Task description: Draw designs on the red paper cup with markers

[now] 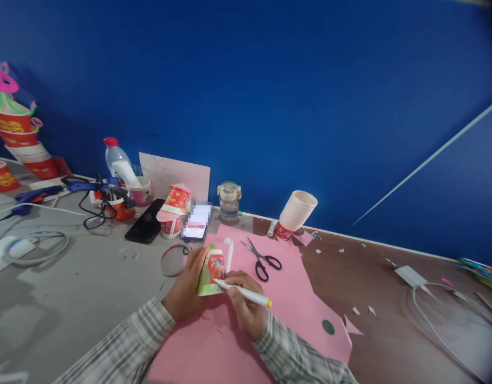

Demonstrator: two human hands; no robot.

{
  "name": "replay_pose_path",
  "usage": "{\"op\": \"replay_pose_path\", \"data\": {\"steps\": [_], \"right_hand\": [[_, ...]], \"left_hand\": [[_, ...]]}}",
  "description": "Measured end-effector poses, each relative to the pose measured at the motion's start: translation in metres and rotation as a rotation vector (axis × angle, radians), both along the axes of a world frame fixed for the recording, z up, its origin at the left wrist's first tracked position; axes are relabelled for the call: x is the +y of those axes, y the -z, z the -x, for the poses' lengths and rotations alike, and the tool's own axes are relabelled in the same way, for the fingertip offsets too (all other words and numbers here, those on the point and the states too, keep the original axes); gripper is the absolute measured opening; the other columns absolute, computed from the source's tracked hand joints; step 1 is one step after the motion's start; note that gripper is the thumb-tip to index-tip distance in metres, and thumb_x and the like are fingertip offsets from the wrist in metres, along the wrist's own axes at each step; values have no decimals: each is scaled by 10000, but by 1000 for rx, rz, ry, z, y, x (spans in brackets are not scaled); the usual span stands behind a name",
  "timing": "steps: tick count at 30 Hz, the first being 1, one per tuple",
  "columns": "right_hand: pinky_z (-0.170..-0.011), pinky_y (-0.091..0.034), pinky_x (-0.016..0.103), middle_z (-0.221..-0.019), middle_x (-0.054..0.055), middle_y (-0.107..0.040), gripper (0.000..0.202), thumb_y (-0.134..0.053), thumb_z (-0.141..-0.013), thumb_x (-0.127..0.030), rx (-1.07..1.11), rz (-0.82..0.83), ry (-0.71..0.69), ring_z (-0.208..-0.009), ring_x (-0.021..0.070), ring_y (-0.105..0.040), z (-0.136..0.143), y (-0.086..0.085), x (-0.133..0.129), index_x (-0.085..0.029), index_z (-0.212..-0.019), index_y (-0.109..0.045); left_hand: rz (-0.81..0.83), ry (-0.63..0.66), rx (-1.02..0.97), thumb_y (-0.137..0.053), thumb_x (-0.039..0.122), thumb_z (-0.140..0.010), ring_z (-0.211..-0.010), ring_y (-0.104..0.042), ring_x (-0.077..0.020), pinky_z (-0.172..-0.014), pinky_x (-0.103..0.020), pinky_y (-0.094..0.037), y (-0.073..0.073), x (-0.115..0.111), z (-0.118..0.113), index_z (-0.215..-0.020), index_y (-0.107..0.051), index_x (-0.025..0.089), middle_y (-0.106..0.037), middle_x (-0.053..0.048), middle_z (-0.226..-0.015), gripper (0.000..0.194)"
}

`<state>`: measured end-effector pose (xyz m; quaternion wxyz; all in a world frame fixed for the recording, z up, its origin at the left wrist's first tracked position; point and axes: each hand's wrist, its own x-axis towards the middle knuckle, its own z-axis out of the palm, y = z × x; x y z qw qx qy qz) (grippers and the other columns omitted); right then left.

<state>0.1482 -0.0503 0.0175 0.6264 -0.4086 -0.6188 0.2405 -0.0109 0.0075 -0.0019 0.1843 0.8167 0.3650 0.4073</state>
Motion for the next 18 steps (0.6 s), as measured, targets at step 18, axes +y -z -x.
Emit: {"op": "replay_pose_path", "data": {"steps": [18], "right_hand": [[-393, -410, 232, -543, -1, -588, 129, -575, -738, -231, 357, 221, -5, -409, 150, -497, -1, 11, 4, -181, -708, -691]], "left_hand": [[61, -31, -25, -764, 452, -533, -1098, -430, -291, -933, -483, -421, -6, -3, -2, -1297, -189, 243, -384, -106, -1206, 979]]}}
